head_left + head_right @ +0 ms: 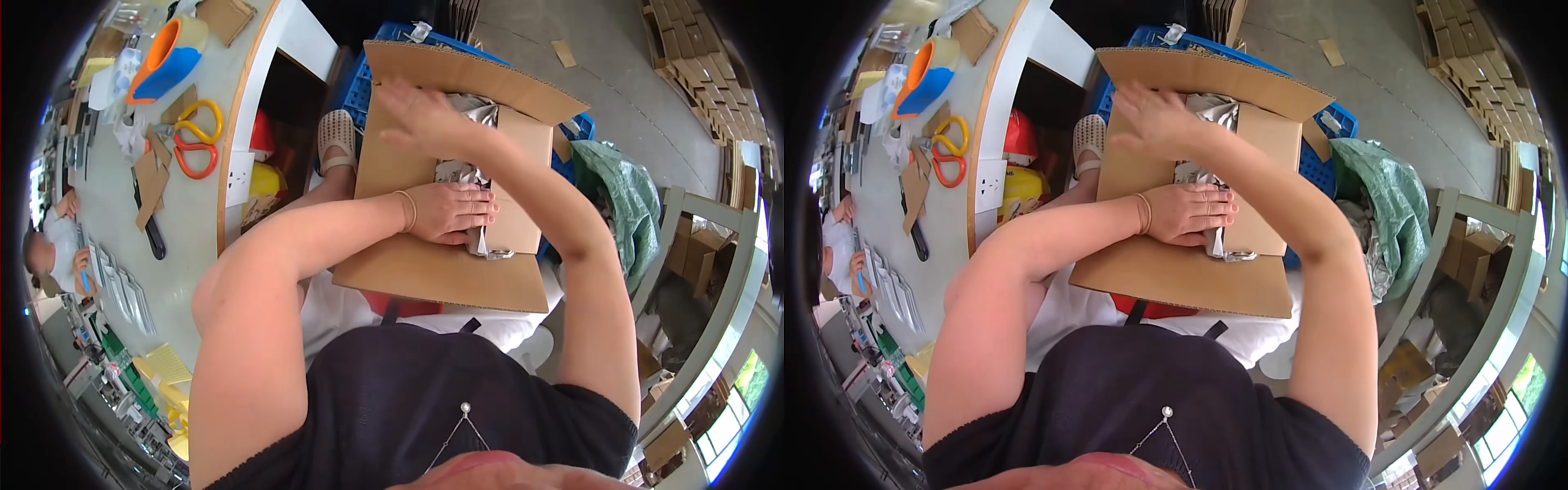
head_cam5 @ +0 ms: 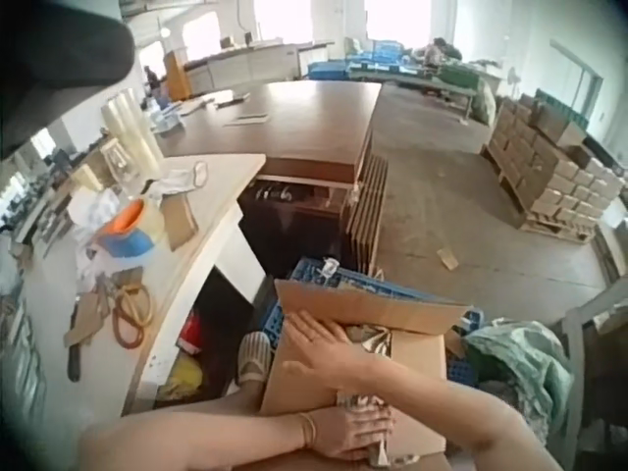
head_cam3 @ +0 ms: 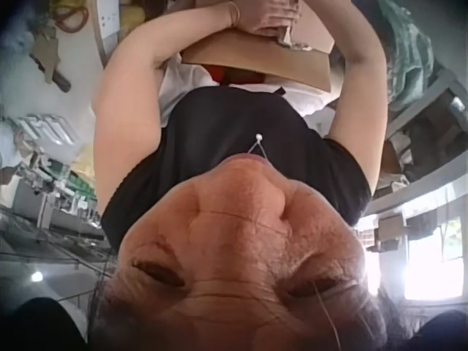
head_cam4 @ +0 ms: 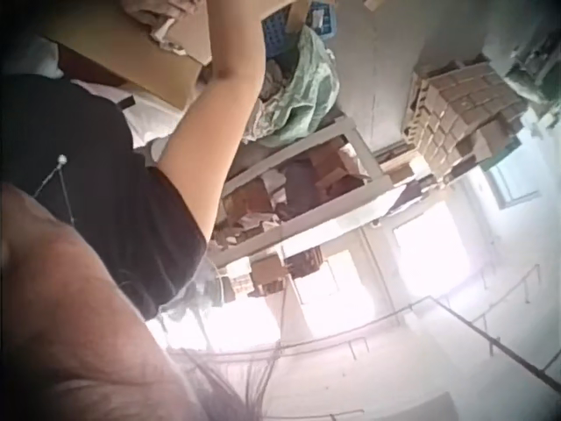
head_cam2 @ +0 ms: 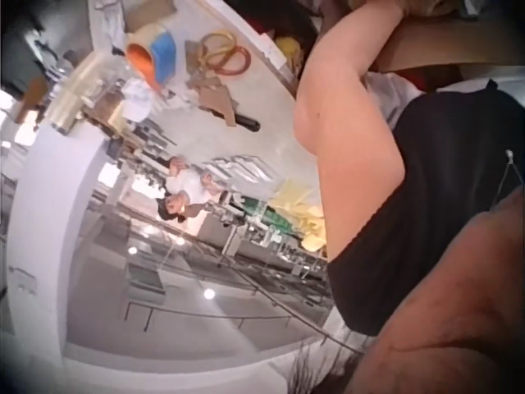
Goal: Packing an industrial part into a cardboard box with protective paper and sealing it with a tape dispenser.
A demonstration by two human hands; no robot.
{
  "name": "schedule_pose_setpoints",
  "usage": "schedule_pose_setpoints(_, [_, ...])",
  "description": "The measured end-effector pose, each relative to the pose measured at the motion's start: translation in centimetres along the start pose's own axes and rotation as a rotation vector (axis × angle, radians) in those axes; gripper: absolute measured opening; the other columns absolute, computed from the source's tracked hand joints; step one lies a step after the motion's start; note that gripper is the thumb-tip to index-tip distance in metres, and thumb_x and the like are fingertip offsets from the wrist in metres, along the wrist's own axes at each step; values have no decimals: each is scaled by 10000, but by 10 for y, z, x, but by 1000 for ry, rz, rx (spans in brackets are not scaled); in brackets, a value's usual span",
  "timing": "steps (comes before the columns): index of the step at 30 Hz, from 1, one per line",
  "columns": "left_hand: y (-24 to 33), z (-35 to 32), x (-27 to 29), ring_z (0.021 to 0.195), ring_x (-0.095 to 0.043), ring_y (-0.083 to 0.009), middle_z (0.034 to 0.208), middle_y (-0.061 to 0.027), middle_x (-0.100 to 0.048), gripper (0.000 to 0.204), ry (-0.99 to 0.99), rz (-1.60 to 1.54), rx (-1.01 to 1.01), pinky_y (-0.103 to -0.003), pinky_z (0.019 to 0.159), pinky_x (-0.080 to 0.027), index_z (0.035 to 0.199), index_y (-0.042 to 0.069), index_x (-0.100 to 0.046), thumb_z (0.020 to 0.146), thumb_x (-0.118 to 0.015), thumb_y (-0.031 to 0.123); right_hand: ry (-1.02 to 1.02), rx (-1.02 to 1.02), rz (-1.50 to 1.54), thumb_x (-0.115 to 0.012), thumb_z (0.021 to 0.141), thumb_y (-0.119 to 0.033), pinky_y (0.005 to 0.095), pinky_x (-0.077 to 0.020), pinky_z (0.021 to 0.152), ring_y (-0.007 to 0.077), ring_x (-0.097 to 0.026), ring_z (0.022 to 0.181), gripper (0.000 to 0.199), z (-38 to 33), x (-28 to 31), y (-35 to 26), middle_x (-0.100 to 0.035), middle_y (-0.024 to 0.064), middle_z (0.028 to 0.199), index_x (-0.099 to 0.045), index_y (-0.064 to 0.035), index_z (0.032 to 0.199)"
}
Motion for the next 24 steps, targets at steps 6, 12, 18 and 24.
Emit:
schedule_pose_setpoints(6, [3, 11, 8, 1150, -498, -269, 1194, -148, -550, 399, 36, 7, -15, -392, 1002, -365, 1104, 5, -576, 803, -590, 268, 245, -227, 80, -546, 835, -369, 432, -274, 1030, 226, -420, 1210, 574, -90, 89, 39, -367, 138, 1377, -409, -49, 1292])
schedule_pose_setpoints(12, [-7, 8, 4, 1064, -558, -290, 1121, -164, -589, 328, 12, 31, 19, -394, 966, -420, 1001, -8, -610, 725, -640, 166, 211, -212, -316, -477, 859, -428, 410, -217, 1069, 245, -271, 1327, 604, -98, 18, 48, -347, 107, 1406, -377, -65, 1331])
schedule_pose_setpoints(18, [-3, 8, 2, 1059, -563, -251, 1102, -127, -606, 305, 2, 75, 10, -373, 966, -420, 999, 19, -617, 738, -669, 167, 191, -386, 321, -664, 723, -268, 428, -310, 1021, 337, -371, 1220, 600, -161, 33, 48, -431, 130, 1289, -454, -122, 1265])
schedule_pose_setpoints(24, [1, 10, 3, 1050, -566, -233, 1118, -116, -601, 287, -13, 61, 0, -384, 975, -397, 1013, 36, -615, 750, -647, 148, -138, -631, 63, -685, 588, -286, 467, -319, 1002, 357, -351, 1226, 853, -204, 21, 5, -355, 122, 1353, -331, -157, 1353])
Point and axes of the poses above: each hand's wrist, its own z-axis towards the middle knuckle, its own x-axis out of the back of the hand, y = z × x, the point moved 10 cm from there along z, towards the middle knuckle
